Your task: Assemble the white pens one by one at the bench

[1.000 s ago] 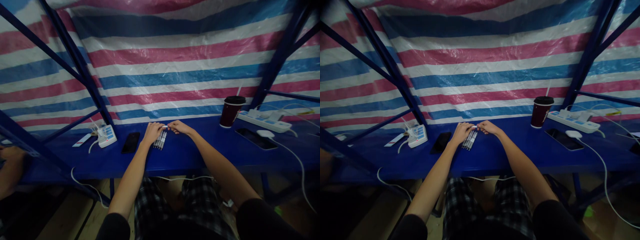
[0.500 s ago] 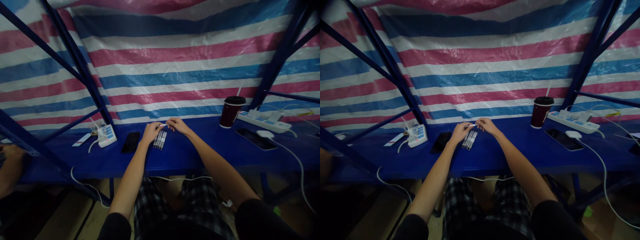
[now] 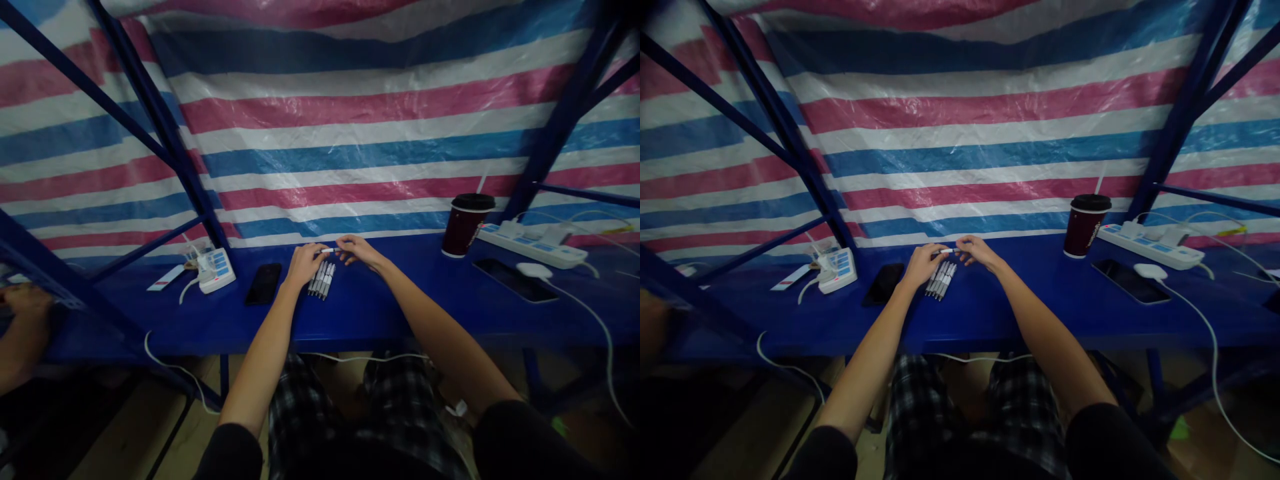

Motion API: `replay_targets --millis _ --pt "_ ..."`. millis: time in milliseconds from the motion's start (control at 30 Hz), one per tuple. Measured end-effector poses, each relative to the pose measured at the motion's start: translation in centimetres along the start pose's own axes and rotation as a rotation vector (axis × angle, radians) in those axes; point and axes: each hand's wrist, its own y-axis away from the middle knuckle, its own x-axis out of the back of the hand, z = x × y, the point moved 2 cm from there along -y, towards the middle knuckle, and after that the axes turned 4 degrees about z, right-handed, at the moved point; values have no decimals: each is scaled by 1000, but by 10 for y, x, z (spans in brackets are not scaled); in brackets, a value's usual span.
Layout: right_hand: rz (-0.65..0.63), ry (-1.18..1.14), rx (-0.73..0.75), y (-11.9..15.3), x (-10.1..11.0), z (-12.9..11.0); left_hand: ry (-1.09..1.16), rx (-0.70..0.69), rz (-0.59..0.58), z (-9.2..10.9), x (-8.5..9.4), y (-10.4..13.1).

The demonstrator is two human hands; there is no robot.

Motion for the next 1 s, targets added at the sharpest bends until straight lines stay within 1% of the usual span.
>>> replay_targets --millis 33,133,167,300,333,433,467,533,600,633,700,767,833,933,1000 --pt "-4 7 10 0 0 0 0 -2 -5 0 0 0" --pt "-3 -19 120 -1 0 -2 10 5 -14 -2 -1 -1" --pt "6 -21 123 -1 0 -2 16 9 -13 -2 -1 -1" --pt "17 38 13 -2 2 2 12 6 -20 -2 -1 -1" --pt "9 38 27 -3 3 2 10 7 -24 -2 -1 -1" --pt "5 -25 141 -4 4 1 21 13 -21 -3 -1 0" --pt "13 -32 142 -4 5 1 28 14 -17 -3 -1 0" --pt "26 -1 68 -5 5 3 32 13 -15 -4 -2 0" --pt "9 52 -5 -4 5 4 26 11 -24 -4 -2 0" --pt "-2 64 -5 -4 5 4 24 13 -28 -4 -2 0" --pt "-15 46 52 -4 5 2 22 22 -34 -4 -2 -1" --pt "4 25 92 -3 6 0 21 26 -37 -4 -2 -1" --pt "18 49 39 -1 6 1 20 17 -36 -4 -2 0" --pt "-27 128 -60 -1 5 4 21 9 -36 -4 -2 0" --pt "-42 144 -27 -2 5 4 10 22 -39 -6 -3 0"
